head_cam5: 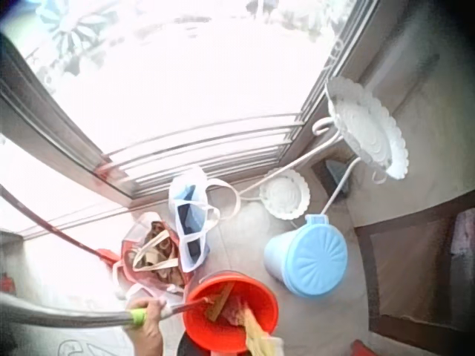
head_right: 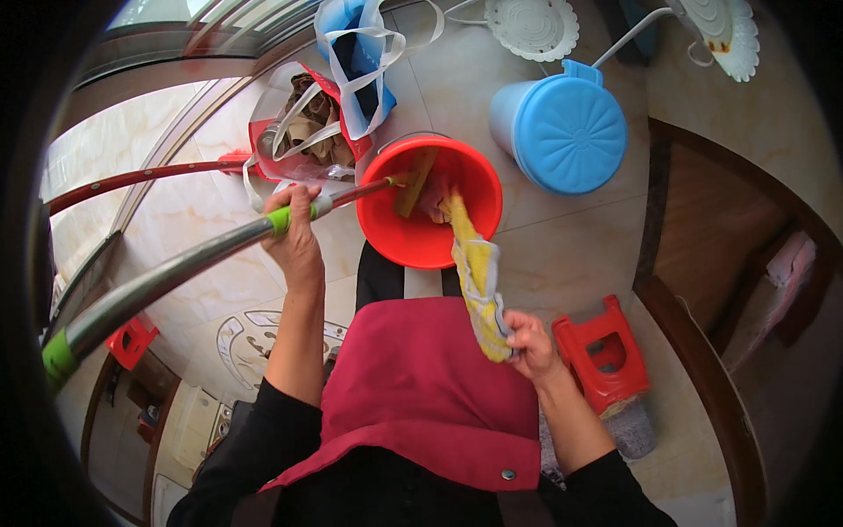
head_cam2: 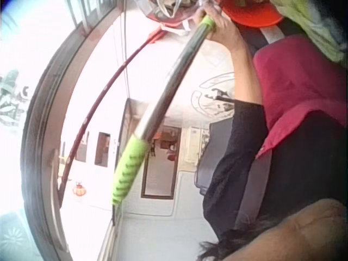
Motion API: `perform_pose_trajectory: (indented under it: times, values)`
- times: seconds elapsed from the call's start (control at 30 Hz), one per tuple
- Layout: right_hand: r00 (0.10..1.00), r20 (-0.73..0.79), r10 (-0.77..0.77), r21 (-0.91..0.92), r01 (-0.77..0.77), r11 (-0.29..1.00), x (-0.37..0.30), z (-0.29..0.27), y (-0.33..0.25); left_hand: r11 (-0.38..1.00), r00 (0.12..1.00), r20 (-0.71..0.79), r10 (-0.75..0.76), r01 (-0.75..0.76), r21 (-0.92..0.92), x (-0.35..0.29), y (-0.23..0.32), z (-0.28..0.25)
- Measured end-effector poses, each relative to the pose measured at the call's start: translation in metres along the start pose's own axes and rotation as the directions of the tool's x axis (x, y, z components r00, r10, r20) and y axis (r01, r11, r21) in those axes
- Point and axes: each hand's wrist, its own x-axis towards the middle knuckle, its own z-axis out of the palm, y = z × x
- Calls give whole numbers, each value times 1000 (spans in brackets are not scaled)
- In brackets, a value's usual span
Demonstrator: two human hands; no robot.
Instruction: The person washes a blue divided plate and a yellow tray in a bathroom sink using a sponge, rinses them, and places them in a yellow bucket. They then carry the bucket to a living room, set the items on a table, and wipe the table surface with a cloth.
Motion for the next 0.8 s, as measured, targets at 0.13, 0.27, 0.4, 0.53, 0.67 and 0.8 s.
perform_pose_trajectory:
  times: [0.13,0.27,0.4,0.53,0.67,0.8]
  values:
    - [997,5,76,134,-76,988,-37,2,5,993,993,76,-92,97,-73,6,-17,14]
    - [999,-21,25,293,-18,956,-62,23,-12,973,972,123,-201,212,-91,19,-69,29]
    - [999,31,-24,361,11,933,-93,32,-20,847,889,180,-420,456,-273,67,-52,37]
    - [989,135,-66,362,12,932,-121,55,-36,844,820,307,-482,529,-90,75,-67,23]
    - [977,188,-104,375,27,927,-148,91,-49,936,752,649,114,-300,183,-15,-16,3]
    - [948,268,-170,389,55,920,-170,144,-67,816,512,839,185,-555,159,-105,53,7]
